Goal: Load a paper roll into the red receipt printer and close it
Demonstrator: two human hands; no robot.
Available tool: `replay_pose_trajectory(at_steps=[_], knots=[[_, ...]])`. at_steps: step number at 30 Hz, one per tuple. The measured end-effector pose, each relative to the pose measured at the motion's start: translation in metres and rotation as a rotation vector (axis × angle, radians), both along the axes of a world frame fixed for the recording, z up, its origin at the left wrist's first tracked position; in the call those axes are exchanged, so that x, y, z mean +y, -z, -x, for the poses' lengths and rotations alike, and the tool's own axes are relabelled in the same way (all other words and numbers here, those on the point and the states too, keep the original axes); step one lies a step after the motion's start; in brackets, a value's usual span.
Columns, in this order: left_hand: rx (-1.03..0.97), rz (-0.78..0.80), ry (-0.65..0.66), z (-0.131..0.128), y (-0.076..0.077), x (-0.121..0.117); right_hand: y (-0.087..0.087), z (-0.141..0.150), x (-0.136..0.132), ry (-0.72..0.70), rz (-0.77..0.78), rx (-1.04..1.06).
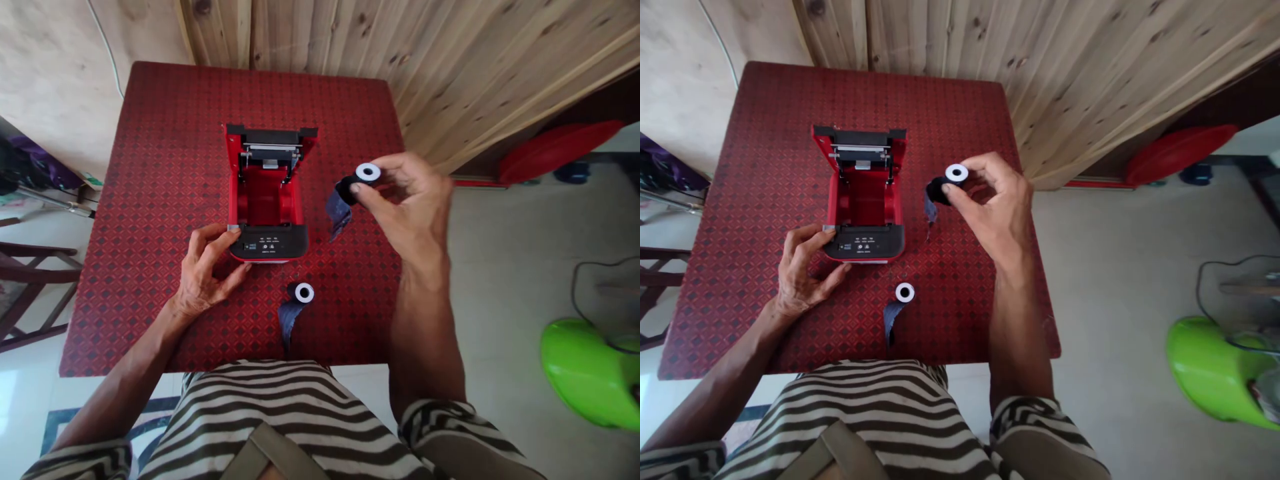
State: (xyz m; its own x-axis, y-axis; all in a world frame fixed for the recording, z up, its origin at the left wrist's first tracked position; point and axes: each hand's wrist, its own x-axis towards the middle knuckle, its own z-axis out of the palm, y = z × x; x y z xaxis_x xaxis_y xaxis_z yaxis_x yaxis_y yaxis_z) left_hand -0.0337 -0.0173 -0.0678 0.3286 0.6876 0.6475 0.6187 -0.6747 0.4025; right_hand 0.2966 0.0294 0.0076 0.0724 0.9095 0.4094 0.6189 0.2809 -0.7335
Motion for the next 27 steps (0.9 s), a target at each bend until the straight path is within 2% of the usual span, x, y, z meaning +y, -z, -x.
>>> replay_pose_trajectory(at_steps=[2, 4, 6, 8, 11, 14, 18, 19, 20, 22, 24, 27], knots=[[0.007, -0.001, -0.012, 0.000, 0.001, 0.001, 0.038, -0.016, 0.010, 0.031, 0.058, 0.071], [0.016, -0.004, -0.021, 0.000, 0.003, 0.001, 0.070, -0.019, 0.015, 0.037, 0.105, 0.102], [0.020, -0.006, -0.022, 0.001, 0.004, 0.001, 0.089, -0.015, 0.015, 0.029, 0.143, 0.124], [0.020, -0.008, -0.020, 0.001, 0.004, 0.002, 0.096, -0.009, 0.013, 0.020, 0.161, 0.138], [0.023, -0.006, -0.019, 0.001, 0.004, 0.002, 0.096, -0.006, 0.012, 0.006, 0.164, 0.139], [0.027, -0.003, -0.017, 0.000, 0.003, 0.002, 0.087, -0.012, 0.001, 0.011, 0.174, 0.141], [0.026, -0.003, -0.024, -0.001, 0.002, 0.001, 0.058, -0.019, -0.047, 0.089, 0.208, 0.060], [0.024, -0.003, -0.023, -0.001, 0.002, 0.001, 0.050, -0.019, -0.063, 0.019, 0.280, 0.058], [0.023, -0.001, -0.022, -0.001, 0.002, 0.001, 0.044, -0.017, -0.078, -0.111, 0.389, 0.059], [0.026, 0.002, -0.025, -0.002, 0.002, 0.001, 0.041, -0.007, -0.102, -0.281, 0.503, 0.062], [0.029, 0.004, -0.028, -0.002, 0.002, 0.001, 0.049, 0.007, -0.117, -0.352, 0.495, 0.079], [0.023, 0.006, -0.022, -0.002, 0.003, 0.000, 0.065, 0.025, -0.121, -0.388, 0.403, 0.105]])
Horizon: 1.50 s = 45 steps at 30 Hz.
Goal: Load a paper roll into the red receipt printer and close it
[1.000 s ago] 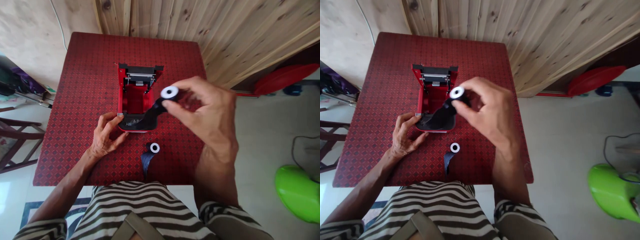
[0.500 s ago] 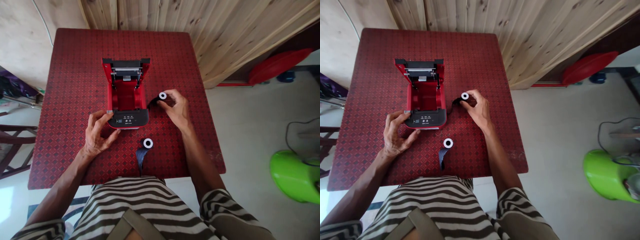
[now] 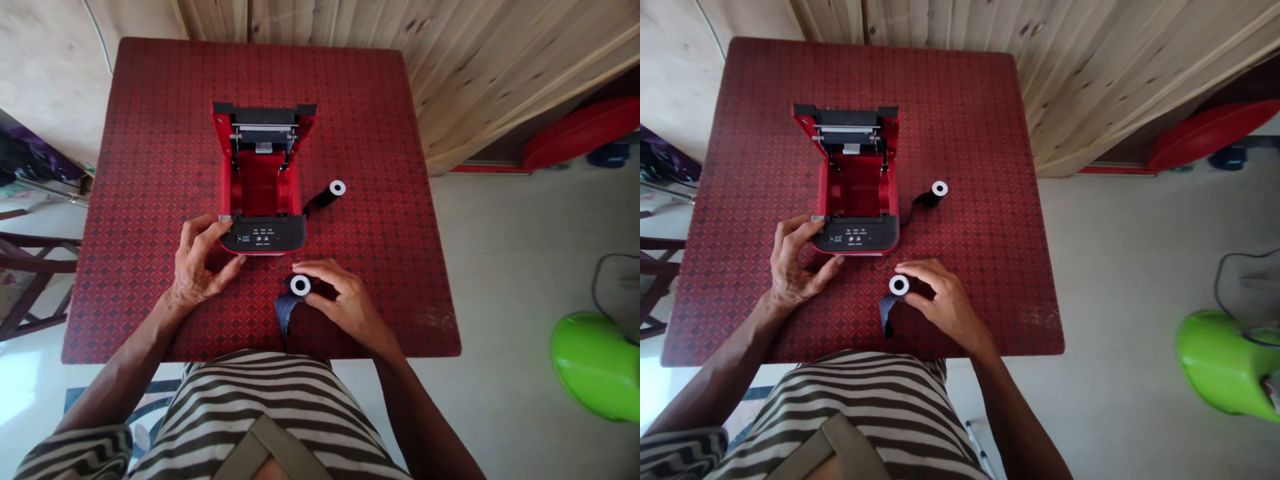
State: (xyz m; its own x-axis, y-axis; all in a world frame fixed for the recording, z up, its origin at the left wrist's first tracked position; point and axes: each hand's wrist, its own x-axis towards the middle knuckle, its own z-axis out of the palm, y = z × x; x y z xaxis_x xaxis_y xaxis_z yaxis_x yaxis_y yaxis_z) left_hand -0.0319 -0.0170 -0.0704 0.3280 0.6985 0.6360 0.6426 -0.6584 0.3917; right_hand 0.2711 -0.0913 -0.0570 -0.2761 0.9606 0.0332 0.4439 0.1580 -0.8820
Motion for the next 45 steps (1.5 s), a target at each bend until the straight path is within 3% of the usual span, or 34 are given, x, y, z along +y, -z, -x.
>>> replay_pose_trajectory(at_steps=[3, 6, 9, 11, 13, 16, 19, 23, 31, 35, 38, 42, 45], knots=[[-0.003, 0.001, 0.006, 0.000, 0.000, 0.000, -0.014, 0.003, 0.006, -0.074, -0.045, 0.017], [-0.001, 0.001, 0.020, 0.000, -0.001, -0.001, -0.061, -0.002, 0.021, -0.163, -0.091, 0.001], [-0.011, -0.006, 0.034, 0.000, -0.003, -0.001, -0.104, 0.005, 0.053, -0.151, -0.310, -0.137], [-0.027, -0.009, 0.038, 0.000, -0.002, -0.001, -0.113, 0.021, 0.081, -0.143, -0.468, -0.280], [-0.042, 0.000, 0.044, 0.000, -0.001, -0.001, -0.108, 0.040, 0.107, -0.187, -0.519, -0.420], [-0.051, 0.026, 0.046, -0.001, 0.001, -0.001, -0.092, 0.066, 0.134, -0.245, -0.478, -0.648], [-0.060, 0.032, 0.044, -0.001, 0.001, -0.002, -0.082, 0.080, 0.145, -0.255, -0.427, -0.822], [-0.064, 0.038, 0.041, -0.002, 0.001, -0.002, -0.071, 0.085, 0.158, -0.259, -0.417, -0.904], [-0.060, 0.056, 0.033, -0.002, 0.001, -0.003, -0.059, 0.085, 0.174, -0.285, -0.323, -0.812], [-0.046, 0.049, 0.032, -0.001, 0.000, -0.002, -0.072, 0.077, 0.166, -0.313, -0.253, -0.722], [-0.041, 0.071, 0.045, 0.002, -0.003, -0.004, -0.087, 0.062, 0.153, -0.394, -0.269, -0.497], [-0.079, 0.109, 0.078, 0.007, -0.018, -0.005, -0.097, 0.047, 0.133, -0.505, -0.320, -0.277], [-0.091, 0.123, 0.059, 0.010, -0.043, 0.004, -0.092, 0.045, 0.125, -0.462, -0.394, -0.255]])
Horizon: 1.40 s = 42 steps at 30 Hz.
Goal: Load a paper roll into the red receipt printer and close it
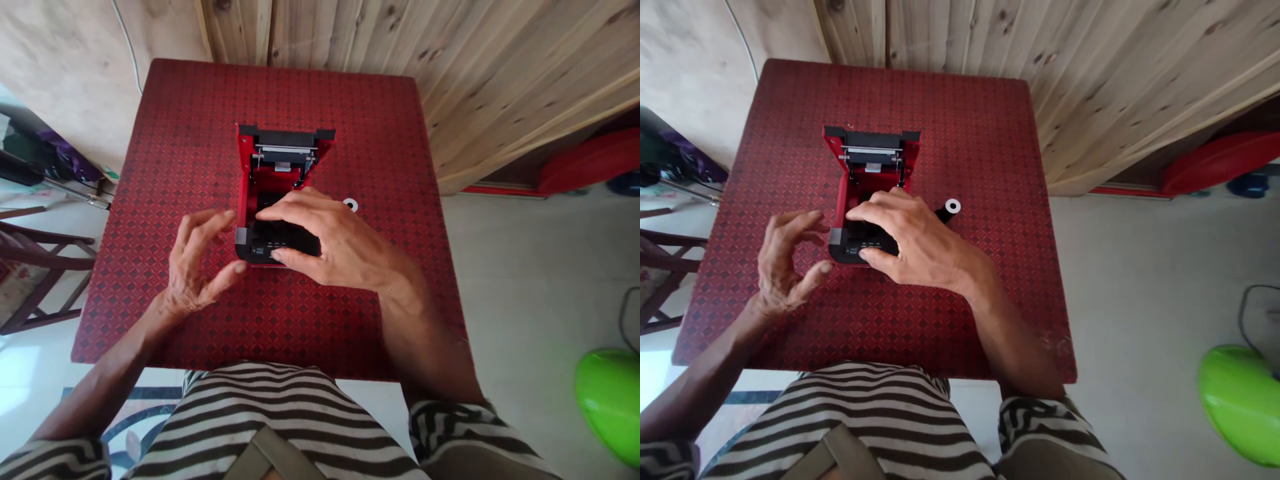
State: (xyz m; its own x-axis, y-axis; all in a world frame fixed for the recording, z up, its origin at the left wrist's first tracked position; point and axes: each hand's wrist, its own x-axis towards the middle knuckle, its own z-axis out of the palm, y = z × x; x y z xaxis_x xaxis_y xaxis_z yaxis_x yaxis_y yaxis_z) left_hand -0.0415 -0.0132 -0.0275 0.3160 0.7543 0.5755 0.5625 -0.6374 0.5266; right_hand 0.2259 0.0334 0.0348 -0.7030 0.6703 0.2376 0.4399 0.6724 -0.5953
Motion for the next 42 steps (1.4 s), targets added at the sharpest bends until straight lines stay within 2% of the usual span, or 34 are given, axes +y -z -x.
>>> replay_pose_trajectory(at_steps=[3, 6, 9, 12, 15, 20, 24, 29, 32, 35, 39, 42], knots=[[0.053, -0.072, -0.022, -0.002, -0.031, 0.026, 0.009, 0.004, -0.005, 0.078, -0.115, 0.018], [0.127, -0.153, 0.002, -0.008, -0.053, 0.070, 0.013, 0.007, -0.010, 0.153, -0.224, -0.002], [0.223, -0.149, -0.006, -0.017, -0.056, 0.116, 0.012, 0.009, -0.016, 0.214, -0.289, -0.054], [0.237, -0.029, 0.086, -0.025, -0.051, 0.138, 0.011, 0.012, -0.021, 0.232, -0.370, -0.132], [0.237, 0.013, 0.138, -0.028, -0.051, 0.126, 0.017, 0.016, -0.026, 0.231, -0.499, -0.212], [0.197, 0.054, 0.231, -0.020, -0.048, 0.081, 0.034, 0.020, -0.033, 0.258, -0.751, -0.159], [0.217, 0.080, 0.278, -0.009, -0.031, 0.062, 0.043, 0.019, -0.039, 0.281, -0.722, -0.156], [0.236, 0.011, 0.341, 0.000, -0.011, 0.060, 0.045, 0.018, -0.041, 0.292, -0.647, -0.148], [0.235, -0.044, 0.379, 0.002, -0.008, 0.061, 0.043, 0.018, -0.040, 0.281, -0.677, -0.153], [0.249, -0.007, 0.367, 0.001, -0.009, 0.059, 0.040, 0.018, -0.039, 0.268, -0.720, -0.170], [0.263, 0.087, 0.306, -0.001, -0.010, 0.056, 0.039, 0.017, -0.039, 0.242, -0.606, -0.164], [0.244, 0.069, 0.312, -0.002, -0.008, 0.055, 0.041, 0.018, -0.039, 0.269, -0.581, -0.143]])
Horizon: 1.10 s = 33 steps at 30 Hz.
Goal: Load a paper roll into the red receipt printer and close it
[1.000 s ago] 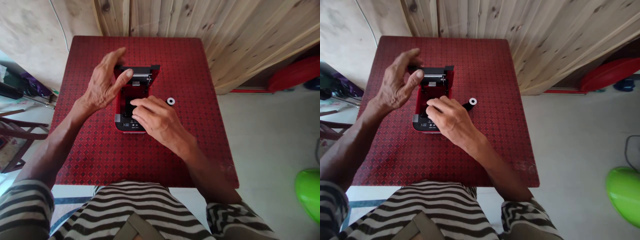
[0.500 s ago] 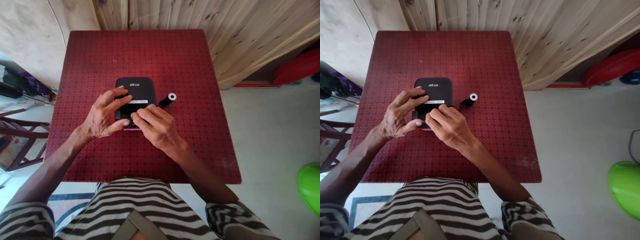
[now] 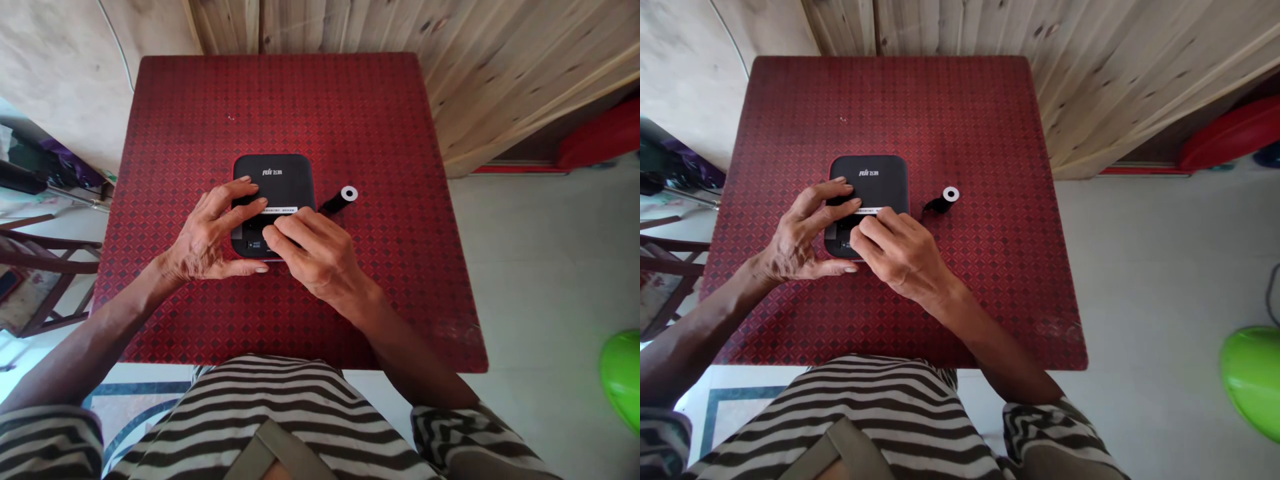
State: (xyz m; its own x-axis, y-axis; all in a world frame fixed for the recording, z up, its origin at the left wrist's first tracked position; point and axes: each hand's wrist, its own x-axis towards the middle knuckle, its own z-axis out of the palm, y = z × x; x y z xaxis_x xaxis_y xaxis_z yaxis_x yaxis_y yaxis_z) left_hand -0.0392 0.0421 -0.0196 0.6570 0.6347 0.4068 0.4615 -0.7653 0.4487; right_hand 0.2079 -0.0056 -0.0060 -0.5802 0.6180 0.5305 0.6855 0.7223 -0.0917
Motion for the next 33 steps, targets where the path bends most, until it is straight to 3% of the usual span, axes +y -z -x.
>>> replay_pose_trajectory(at_steps=[4, 10, 16, 21, 25, 28, 33], knots=[[-0.047, -0.058, 0.022, -0.001, 0.002, 0.000, 0.000, 0.006, 0.001, 0.036, -0.011, 0.021], [-0.018, 0.021, -0.034, -0.004, 0.001, 0.000, -0.005, 0.013, 0.001, 0.096, 0.104, 0.012], [-0.015, 0.042, -0.064, -0.004, 0.007, -0.003, -0.006, 0.018, 0.002, 0.130, 0.109, 0.028], [-0.021, -0.007, -0.051, -0.001, -0.002, -0.009, -0.007, 0.018, 0.002, 0.068, 0.076, 0.072], [-0.130, -0.099, -0.191, 0.004, -0.006, -0.032, -0.006, 0.003, -0.011, 0.029, 0.097, 0.212], [-0.162, -0.164, -0.317, 0.007, 0.006, -0.053, 0.005, -0.014, -0.028, 0.145, 0.085, 0.390], [-0.109, -0.262, -0.318, 0.002, 0.030, -0.068, 0.045, -0.030, -0.052, 0.439, 0.172, 0.661]])
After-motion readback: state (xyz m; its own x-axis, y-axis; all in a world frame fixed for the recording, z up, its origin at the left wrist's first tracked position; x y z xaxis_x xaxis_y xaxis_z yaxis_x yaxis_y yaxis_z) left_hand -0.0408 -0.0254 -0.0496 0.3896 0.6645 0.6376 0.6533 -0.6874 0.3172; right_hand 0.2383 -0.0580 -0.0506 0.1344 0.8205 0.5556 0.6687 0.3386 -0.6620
